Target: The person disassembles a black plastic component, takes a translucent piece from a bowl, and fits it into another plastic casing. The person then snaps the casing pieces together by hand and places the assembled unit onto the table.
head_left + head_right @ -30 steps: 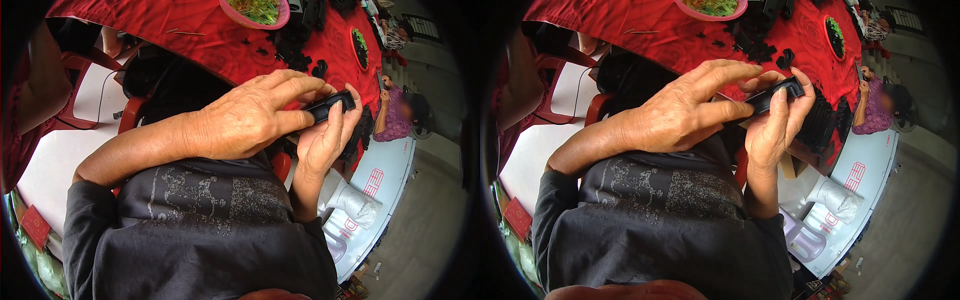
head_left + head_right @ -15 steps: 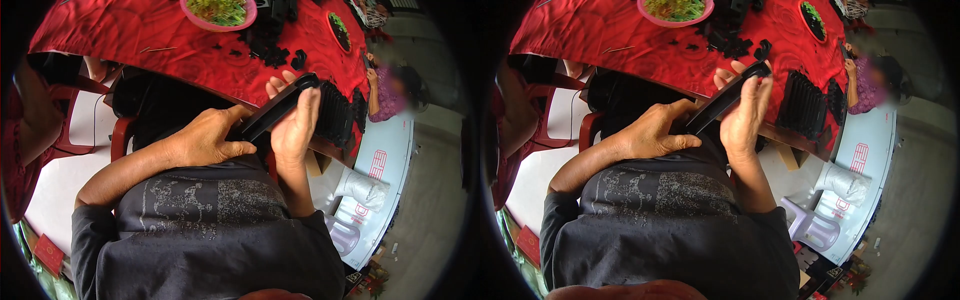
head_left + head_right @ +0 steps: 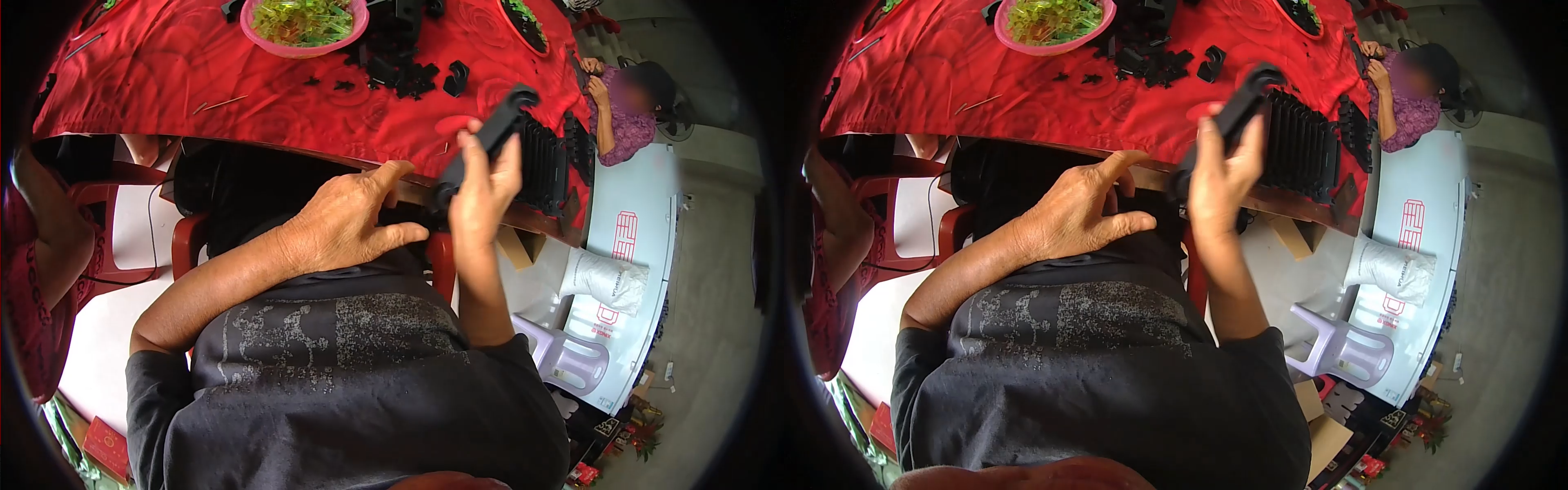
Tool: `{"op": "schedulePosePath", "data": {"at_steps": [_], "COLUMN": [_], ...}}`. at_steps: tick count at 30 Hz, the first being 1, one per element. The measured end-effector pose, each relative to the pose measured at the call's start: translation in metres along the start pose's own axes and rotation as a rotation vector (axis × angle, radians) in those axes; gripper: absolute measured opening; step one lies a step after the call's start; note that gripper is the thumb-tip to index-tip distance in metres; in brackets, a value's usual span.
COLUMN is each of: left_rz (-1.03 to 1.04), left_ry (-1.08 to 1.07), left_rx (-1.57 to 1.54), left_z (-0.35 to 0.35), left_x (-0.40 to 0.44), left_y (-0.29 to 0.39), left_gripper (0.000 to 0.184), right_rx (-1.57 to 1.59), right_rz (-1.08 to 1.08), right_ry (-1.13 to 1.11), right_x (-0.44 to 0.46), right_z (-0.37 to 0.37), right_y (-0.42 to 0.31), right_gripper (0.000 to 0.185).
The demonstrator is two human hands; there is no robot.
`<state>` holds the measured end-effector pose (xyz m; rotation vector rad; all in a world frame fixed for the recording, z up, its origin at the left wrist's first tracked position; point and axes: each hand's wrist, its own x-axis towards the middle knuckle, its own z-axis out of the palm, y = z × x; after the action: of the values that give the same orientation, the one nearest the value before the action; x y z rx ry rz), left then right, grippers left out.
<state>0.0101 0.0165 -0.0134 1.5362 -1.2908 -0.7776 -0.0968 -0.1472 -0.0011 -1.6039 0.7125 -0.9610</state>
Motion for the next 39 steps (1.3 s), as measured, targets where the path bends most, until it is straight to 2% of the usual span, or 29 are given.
{"op": "schedulePosePath", "data": {"at_steps": [2,4,6,10,12,15,18,23,29,32,35,38,39], "left_rz": [-0.033,-0.034,-0.007,-0.012,0.018,0.012,0.01,0.011,-0.015,-0.017,-0.029,-0.03,-0.028], "left_ry": [-0.017,-0.017,-0.015,-0.047,-0.04,-0.035,-0.041,-0.039,-0.05,-0.046,-0.053,-0.06,-0.06], "left_rx": [0.024,0.044,0.058,0.075,0.07,0.089,0.096,0.093,0.084,0.074,0.079,0.08,0.079], "left_z": [-0.001,-0.001,0.001,0.001,0.004,0.004,0.004,0.002,0.002,0.002,0.001,0.001,0.001], "left_x": [-0.002,-0.004,-0.007,-0.008,-0.008,-0.009,-0.01,-0.011,-0.011,-0.011,-0.012,-0.011,-0.011], "left_y": [-0.005,-0.011,-0.014,-0.013,-0.018,-0.02,-0.021,-0.02,-0.02,-0.02,-0.019,-0.018,-0.017], "left_gripper": [0.061,0.051,0.041,0.03,0.029,0.027,0.026,0.026,0.026,0.026,0.025,0.025,0.025], "right_rx": [-0.276,-0.261,-0.588,-0.629,-1.096,-1.265,-1.497,-1.605,-1.641,-1.71,-1.752,-1.502,-1.47], "right_rz": [-0.132,-0.185,-0.312,-0.071,-0.207,-0.192,-0.083,-0.088,0.065,0.151,0.27,0.493,0.506], "right_ry": [0.122,0.193,0.202,0.239,0.293,0.255,0.263,0.198,0.271,0.265,0.377,0.347,0.342], "right_x": [0.032,0.055,0.084,0.121,0.143,0.156,0.141,0.151,0.15,0.142,0.135,0.143,0.145], "right_z": [-0.05,-0.092,-0.148,-0.217,-0.258,-0.276,-0.232,-0.242,-0.241,-0.234,-0.219,-0.227,-0.232], "right_y": [0.027,0.032,0.041,0.039,0.066,0.09,0.067,0.091,0.096,0.089,0.079,0.074,0.077], "right_gripper": [0.048,0.056,0.06,0.06,0.059,0.059,0.058,0.051,0.051,0.058,0.072,0.082,0.081]}}
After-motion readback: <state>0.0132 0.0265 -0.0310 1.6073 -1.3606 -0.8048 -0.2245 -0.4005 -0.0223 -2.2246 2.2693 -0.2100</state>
